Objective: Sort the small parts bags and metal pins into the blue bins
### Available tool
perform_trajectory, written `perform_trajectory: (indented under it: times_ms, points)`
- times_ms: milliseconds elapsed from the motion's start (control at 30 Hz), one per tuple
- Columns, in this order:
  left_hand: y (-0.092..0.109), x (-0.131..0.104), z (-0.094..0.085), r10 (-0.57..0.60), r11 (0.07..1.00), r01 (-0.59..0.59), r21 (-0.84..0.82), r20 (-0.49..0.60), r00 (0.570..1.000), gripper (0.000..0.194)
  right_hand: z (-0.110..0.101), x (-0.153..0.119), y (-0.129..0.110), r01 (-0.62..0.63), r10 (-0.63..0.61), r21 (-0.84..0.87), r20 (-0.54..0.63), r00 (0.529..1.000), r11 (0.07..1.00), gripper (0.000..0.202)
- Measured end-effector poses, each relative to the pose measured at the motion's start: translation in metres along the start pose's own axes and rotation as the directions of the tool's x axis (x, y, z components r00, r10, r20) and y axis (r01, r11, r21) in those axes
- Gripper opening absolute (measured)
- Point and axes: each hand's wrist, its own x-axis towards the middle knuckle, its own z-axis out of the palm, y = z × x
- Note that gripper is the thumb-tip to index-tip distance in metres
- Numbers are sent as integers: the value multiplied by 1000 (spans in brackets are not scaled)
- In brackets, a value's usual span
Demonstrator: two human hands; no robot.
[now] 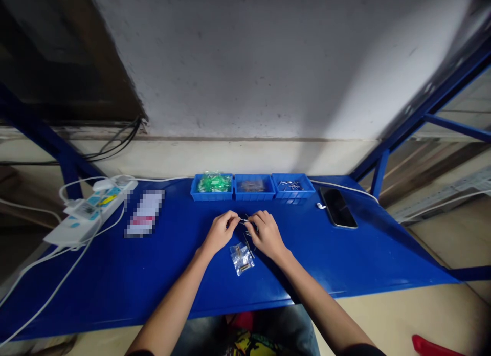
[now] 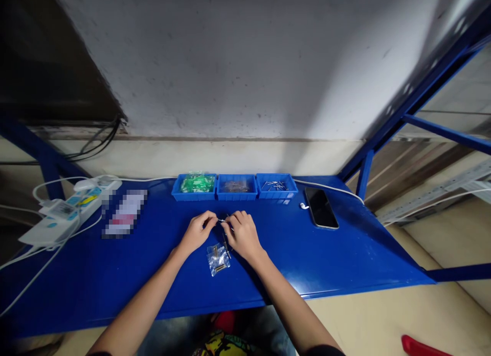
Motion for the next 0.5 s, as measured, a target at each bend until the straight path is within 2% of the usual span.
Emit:
perform_trajectory:
  times_ms: [100, 200, 233, 300, 367, 400, 433, 500]
  points:
    - [1, -1, -2, 4, 1000, -4, 31, 12, 1000, 22, -11, 2, 4, 66, -66, -17, -11, 998, 998, 22]
    - [0, -2, -3, 5, 993, -10, 120, 45, 999, 17, -35, 14, 31, 11, -19, -57, -142, 990, 998, 27]
    - [0, -3, -4, 1, 985, -13, 175, 66, 998, 17, -44, 20, 44, -65, 44, -91, -217, 975, 994, 30]
    - [0, -3, -4, -16, 956, -18, 291, 113, 993, 15, -60, 32, 68, -300, 212, -204, -365, 906, 932, 35]
    - [0, -4, -4, -44, 924, -13, 383, 141, 989, 12, -69, 38, 84, -494, 348, -292, -432, 832, 819, 37]
    - [-1, -4, -4, -57, 910, -10, 414, 150, 987, 11, -69, 37, 85, -541, 385, -318, -439, 812, 779, 39]
    - [-1, -4, -3, -69, 899, -7, 437, 158, 985, 12, -68, 34, 83, -546, 398, -333, -419, 816, 769, 40]
    - [-2, -4, -3, -78, 890, -11, 455, 177, 981, 14, -57, 22, 68, -442, 351, -323, -304, 886, 837, 38]
